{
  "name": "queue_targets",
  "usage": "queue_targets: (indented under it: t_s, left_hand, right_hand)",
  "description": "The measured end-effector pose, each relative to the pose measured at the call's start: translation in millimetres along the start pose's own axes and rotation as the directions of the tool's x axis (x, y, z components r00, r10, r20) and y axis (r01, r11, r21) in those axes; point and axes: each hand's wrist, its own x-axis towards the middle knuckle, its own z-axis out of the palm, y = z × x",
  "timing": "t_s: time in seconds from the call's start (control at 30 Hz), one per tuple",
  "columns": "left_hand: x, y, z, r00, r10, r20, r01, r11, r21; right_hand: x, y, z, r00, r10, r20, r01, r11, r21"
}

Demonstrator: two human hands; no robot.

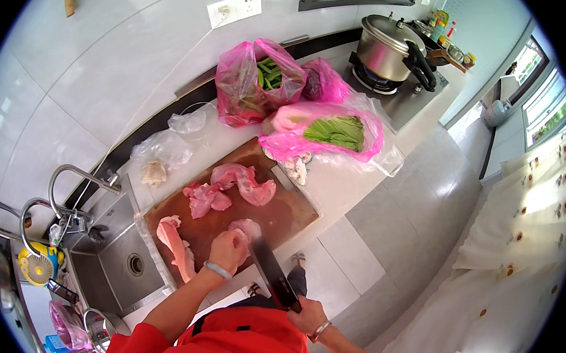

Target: The person uses a cleaver to cut a long strip of raw pork belly into smaller pieces on a wooden cutting board. The person holds the meat with their left hand and chops with their right hand, separating the strip into individual chunks.

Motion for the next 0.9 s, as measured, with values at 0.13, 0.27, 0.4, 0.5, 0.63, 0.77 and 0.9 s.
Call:
queue_targets:
  t_s: [0.13,0.27,0.4,0.5,0.63,0.77,0.9]
  left_hand:
    - [2,6,-12,0.983,-0.139,0.118,0.159,0.971,-0.181]
    - [5,-3,-17,0.958,-0.204,0.2,0.25,0.937,-0.243]
    - [6,-6,-17,0.956,-0.189,0.225,0.244,0.938,-0.245]
    - [5,-9,-15,0.946,-0.213,0.243,0.271,0.933,-0.237]
    - [6,-3,-18,0.941,-0.228,0.25,0.291,0.923,-0.251]
    - [5,-14,-10,0.948,-0.203,0.247,0.268,0.926,-0.265]
    - [8,-16,-11,0.961,-0.134,0.244,0.183,0.964,-0.193]
  right_hand:
    - [0,0,7,0.999,0.016,-0.029,-0.016,1.0,-0.012]
    - [-4,-4,11,0.995,-0.036,-0.088,0.033,0.999,-0.036]
    - [0,-17,14,0.988,-0.087,-0.127,0.078,0.994,-0.073]
    - [5,-17,17,0.987,-0.11,-0.119,0.103,0.992,-0.069]
    - [5,-12,14,0.984,-0.148,-0.101,0.135,0.983,-0.125]
    - [5,-9,12,0.986,-0.148,-0.082,0.13,0.972,-0.195]
    - [6,0,4,0.989,-0.143,-0.046,0.124,0.95,-0.285]
